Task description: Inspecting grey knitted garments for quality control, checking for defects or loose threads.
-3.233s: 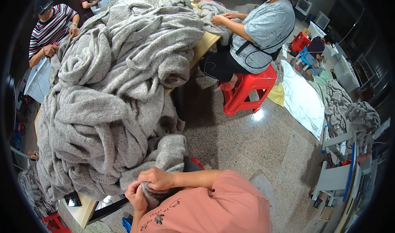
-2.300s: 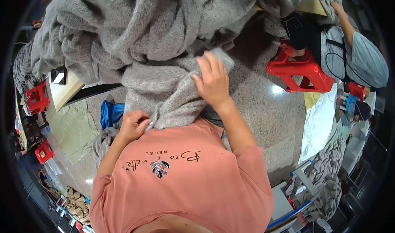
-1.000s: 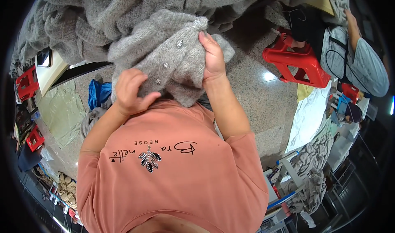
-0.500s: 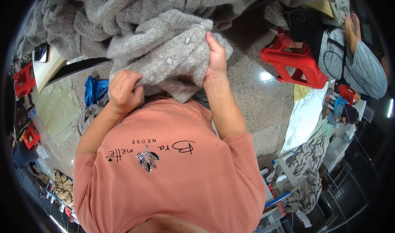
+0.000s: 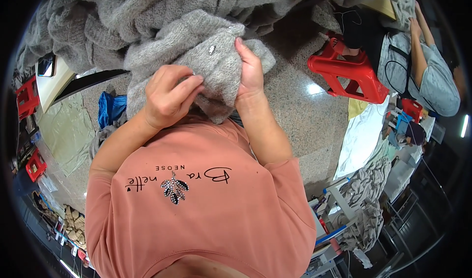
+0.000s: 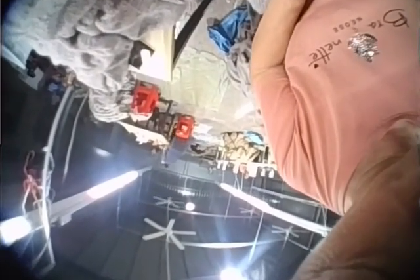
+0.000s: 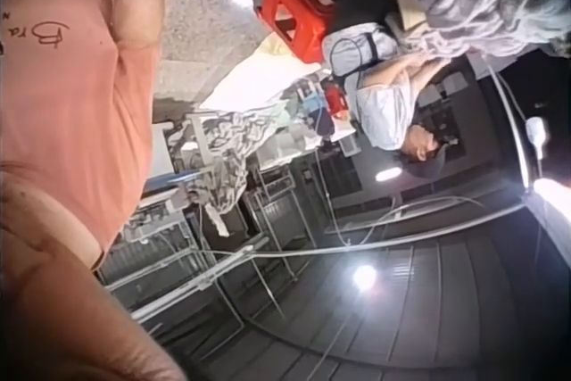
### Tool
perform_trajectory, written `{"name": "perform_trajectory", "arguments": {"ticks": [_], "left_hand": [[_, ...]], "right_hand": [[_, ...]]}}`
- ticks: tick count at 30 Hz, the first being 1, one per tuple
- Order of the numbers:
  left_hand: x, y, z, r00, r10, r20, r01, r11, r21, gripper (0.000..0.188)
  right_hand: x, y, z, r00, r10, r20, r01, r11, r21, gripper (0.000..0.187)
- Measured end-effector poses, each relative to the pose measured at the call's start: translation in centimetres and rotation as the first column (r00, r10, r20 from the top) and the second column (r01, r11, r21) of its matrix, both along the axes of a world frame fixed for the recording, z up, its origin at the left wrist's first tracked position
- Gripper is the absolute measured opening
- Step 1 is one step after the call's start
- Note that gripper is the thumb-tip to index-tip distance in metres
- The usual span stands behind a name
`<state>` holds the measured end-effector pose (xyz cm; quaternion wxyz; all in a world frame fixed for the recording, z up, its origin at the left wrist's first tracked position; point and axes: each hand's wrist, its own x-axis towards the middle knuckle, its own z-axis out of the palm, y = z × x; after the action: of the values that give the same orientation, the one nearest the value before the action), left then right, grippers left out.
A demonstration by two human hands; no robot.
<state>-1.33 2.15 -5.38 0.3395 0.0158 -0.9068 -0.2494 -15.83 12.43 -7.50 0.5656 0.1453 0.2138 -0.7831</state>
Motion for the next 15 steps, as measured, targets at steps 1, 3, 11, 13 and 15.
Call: {"name": "perform_trajectory", "arguments": {"ticks": [1, 3, 11, 13, 15], "left_hand": [[-0.1, 0.1, -0.1, 0.999, -0.029, 0.037, 0.029, 0.999, -0.016, 0.014], [0.1, 0.1, -0.2, 0.998, -0.063, 0.0, 0.063, 0.998, -0.023, 0.013], [1.2, -1.6, 1.9, 1.0, -0.022, -0.022, 0.023, 0.999, 0.033, 0.022], [0.3, -2.6, 3.1, 0.999, 0.053, -0.006, -0.053, 0.998, 0.015, 0.034], [-0.9, -3.3, 4.4, 1.0, 0.008, 0.003, -0.008, 0.999, 0.052, 0.04]], "right_hand": [[0.0, 0.0, 0.0, 1.0, 0.001, -0.001, -0.001, 1.0, -0.001, 0.036], [0.0, -0.1, 0.0, 1.0, -0.022, -0.019, 0.022, 1.0, 0.013, 0.031], [0.0, 1.1, 0.7, 0.892, -0.025, -0.451, 0.027, 1.0, -0.001, 0.036], [0.1, 1.5, 1.1, 0.841, 0.065, -0.538, -0.075, 0.997, 0.004, 0.032], [0.2, 1.8, 1.7, 0.758, 0.119, -0.641, -0.151, 0.988, 0.004, 0.031]]}}
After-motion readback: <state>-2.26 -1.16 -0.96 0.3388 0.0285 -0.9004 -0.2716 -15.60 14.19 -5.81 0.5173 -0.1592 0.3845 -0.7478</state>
